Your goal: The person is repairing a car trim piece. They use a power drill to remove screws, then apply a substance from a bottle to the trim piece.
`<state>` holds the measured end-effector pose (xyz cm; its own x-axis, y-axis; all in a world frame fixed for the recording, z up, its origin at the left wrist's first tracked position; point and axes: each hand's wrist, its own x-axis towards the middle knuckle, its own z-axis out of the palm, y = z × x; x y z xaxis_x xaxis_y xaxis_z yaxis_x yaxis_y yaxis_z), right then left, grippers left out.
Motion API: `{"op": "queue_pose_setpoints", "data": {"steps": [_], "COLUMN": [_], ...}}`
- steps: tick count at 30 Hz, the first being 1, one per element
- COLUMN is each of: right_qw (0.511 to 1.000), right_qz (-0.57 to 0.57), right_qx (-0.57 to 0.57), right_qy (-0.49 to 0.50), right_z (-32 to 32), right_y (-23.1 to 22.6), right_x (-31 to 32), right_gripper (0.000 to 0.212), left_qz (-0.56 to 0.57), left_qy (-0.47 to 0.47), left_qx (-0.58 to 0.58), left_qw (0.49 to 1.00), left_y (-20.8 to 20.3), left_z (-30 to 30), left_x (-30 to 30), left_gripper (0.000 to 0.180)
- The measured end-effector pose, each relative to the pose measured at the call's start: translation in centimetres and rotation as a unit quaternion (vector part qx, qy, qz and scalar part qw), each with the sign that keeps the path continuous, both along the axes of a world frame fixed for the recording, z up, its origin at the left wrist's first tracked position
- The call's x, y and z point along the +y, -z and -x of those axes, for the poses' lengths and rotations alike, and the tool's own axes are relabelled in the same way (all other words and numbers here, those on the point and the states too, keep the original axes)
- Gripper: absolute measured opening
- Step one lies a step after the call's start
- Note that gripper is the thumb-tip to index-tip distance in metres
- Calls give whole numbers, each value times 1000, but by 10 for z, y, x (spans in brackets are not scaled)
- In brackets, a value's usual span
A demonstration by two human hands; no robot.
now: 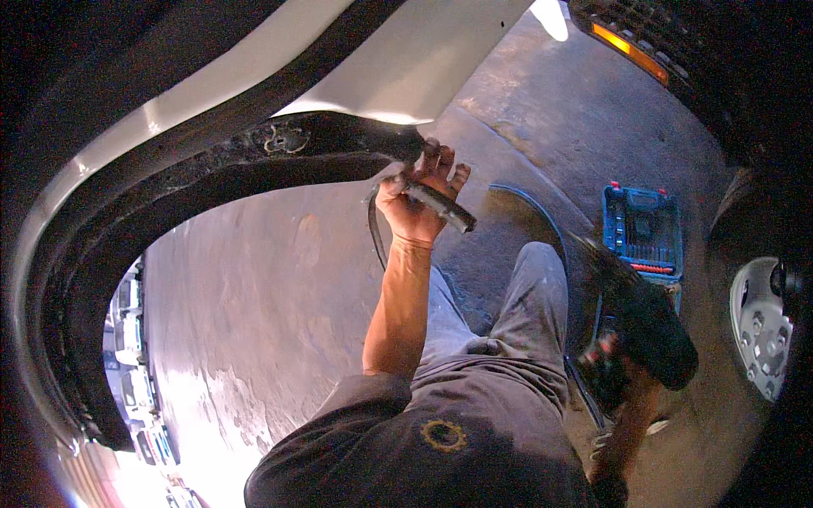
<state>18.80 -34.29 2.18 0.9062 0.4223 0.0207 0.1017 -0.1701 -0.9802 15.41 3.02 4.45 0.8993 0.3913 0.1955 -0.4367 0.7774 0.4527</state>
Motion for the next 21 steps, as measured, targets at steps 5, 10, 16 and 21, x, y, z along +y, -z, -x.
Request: {"op": "queue_pose_setpoints", "data": {"steps": [5,10,16,21], "right_qw": [992,977,945,925], "right_qz": [-68,-130,-261,-215], "right_qx": [20,63,134,251], "right_qy": [-104,-158,-147,-187], "right_z": [-14,-23,-21,-27], "right_y": [-22,-32,-41,-43], "right_x": [52,91,120,119], "right_gripper": [54,55,55,42], "left_qz": [-24,-23,36,20], "left_qy": [-32,-32,-25,-49], "left_qx": [27,14,24,76], "left_qw": [999,999,999,996], "left_y": [0,3,15,8], "left_z": [6,7,5,7], "left_x": [-1,0,-6,-10], "left_gripper": [52,52,52,54]}}
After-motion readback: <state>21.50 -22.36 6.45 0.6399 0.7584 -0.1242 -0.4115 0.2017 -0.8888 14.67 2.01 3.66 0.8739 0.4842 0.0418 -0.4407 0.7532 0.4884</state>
